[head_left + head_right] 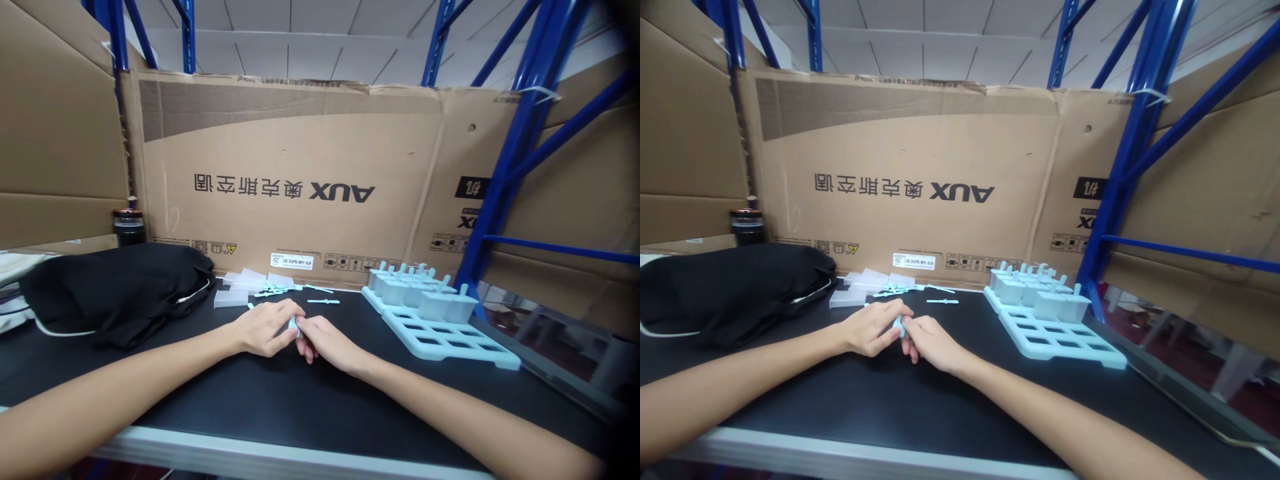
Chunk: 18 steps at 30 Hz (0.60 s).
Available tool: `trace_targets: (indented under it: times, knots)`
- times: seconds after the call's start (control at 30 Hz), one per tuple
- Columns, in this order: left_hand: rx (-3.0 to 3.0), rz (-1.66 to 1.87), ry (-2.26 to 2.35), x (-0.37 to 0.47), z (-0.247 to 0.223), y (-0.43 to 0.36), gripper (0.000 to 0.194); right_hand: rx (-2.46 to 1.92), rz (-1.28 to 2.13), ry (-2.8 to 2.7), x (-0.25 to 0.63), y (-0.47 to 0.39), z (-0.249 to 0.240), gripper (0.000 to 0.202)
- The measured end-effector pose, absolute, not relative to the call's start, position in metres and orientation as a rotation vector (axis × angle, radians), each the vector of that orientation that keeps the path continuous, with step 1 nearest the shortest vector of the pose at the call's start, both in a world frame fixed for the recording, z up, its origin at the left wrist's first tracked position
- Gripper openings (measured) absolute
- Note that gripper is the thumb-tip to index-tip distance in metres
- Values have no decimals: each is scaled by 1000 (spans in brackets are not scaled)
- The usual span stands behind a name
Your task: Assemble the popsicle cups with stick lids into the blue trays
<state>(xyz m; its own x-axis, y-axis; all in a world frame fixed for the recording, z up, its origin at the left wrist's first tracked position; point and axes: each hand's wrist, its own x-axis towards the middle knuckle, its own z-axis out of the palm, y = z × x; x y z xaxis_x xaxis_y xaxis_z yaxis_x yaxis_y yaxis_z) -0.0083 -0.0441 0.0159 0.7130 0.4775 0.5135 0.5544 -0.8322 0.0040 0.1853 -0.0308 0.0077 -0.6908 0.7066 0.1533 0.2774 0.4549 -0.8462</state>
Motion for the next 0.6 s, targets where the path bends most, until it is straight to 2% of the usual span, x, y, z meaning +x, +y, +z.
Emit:
trace_targets:
  times: [0.1, 0.23, 0.3, 0.43, 0.6]
  knots:
    - [-2759, -725, -912, -8, 16, -44, 27, -827, 814, -2348, 192, -21, 8, 57]
    - [-2683, -587, -1019, -7, 16, -42, 28, -950, 123, -2403, 208, 10, 3, 23]
    - [-2647, -486, -993, -5, 16, -42, 32, -1020, -91, -2380, 219, 30, -1, 18]
    - [-2589, -354, -924, -2, 16, -42, 33, -1231, -212, -2335, 241, 61, -6, 30]
    - [-2551, -356, -922, -1, 16, -43, 30, -1259, -112, -2343, 249, 72, -9, 25]
